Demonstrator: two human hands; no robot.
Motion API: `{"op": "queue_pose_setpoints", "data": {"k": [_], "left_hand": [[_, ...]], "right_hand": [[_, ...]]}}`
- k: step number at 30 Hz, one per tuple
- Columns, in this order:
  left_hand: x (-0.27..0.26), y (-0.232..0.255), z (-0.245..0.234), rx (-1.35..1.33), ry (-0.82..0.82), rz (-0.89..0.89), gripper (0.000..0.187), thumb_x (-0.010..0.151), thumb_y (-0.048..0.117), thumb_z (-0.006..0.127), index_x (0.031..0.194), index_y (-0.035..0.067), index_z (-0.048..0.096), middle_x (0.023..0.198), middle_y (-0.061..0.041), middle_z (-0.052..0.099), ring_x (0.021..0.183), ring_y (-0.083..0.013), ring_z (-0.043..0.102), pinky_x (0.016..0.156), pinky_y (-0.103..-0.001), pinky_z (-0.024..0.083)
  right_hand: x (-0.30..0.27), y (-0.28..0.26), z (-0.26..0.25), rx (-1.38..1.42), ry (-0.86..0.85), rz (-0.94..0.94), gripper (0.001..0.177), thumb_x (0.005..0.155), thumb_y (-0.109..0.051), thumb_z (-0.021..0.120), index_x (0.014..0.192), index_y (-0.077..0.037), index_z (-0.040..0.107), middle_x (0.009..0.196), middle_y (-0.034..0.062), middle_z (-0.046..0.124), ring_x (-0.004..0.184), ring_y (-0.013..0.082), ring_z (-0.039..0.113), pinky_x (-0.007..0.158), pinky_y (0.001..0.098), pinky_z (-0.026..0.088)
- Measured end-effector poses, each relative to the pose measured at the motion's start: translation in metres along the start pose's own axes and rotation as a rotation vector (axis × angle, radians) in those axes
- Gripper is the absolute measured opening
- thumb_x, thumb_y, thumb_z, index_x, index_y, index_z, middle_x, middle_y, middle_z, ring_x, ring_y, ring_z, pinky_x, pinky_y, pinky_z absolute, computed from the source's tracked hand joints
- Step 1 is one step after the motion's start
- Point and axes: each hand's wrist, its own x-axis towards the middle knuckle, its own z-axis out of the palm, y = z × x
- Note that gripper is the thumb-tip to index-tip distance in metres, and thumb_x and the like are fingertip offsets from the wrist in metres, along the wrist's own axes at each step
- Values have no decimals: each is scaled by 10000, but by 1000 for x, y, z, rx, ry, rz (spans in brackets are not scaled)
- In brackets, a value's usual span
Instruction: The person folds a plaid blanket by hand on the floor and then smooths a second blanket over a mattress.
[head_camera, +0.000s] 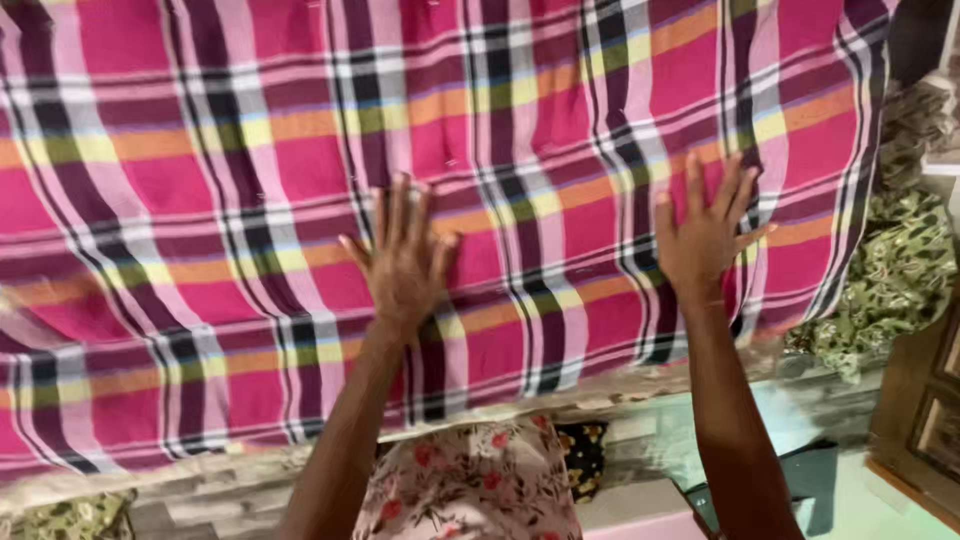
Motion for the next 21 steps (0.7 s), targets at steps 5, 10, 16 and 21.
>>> {"op": "queue_pose_setpoints", "data": {"k": [5,10,16,21], "left_hand": [[-9,-35,-13,-57,1,-102,884,991,776,368,1672,222,258,1759,-44,157,1626,-320,62,1186,-721,-147],[-18,-18,-15,-18,-18,-169,823,1013,724,361,1646,207,272,1759,-62,149,1621,-352,23,1152,-735,-150],[85,100,18,-121,33,283,690,1113,524,367,1703,266,116,1784,-64,14,1655,-283,12,1247,-716,-46],[154,52,1,138,-100,207,831,1018,597,492,1677,254,121,1748,3,-3,1600,-239,-20,1190,-700,-90]], "right_hand": [[-63,34,20,7,-131,113,670,1052,-593,379,1650,-294,338,1743,164,148,1605,423,46,1074,852,-117],[-71,21,1,79,-178,246,624,996,-499,519,1568,-262,442,1688,184,258,1571,457,120,1067,861,-41],[41,-105,26,251,168,-370,525,1097,-372,521,1603,-268,433,1699,160,301,1590,420,248,1222,723,248],[126,-7,23,113,-161,-535,753,1066,-648,320,1671,-199,316,1729,170,99,1574,465,117,1190,748,132]]}}
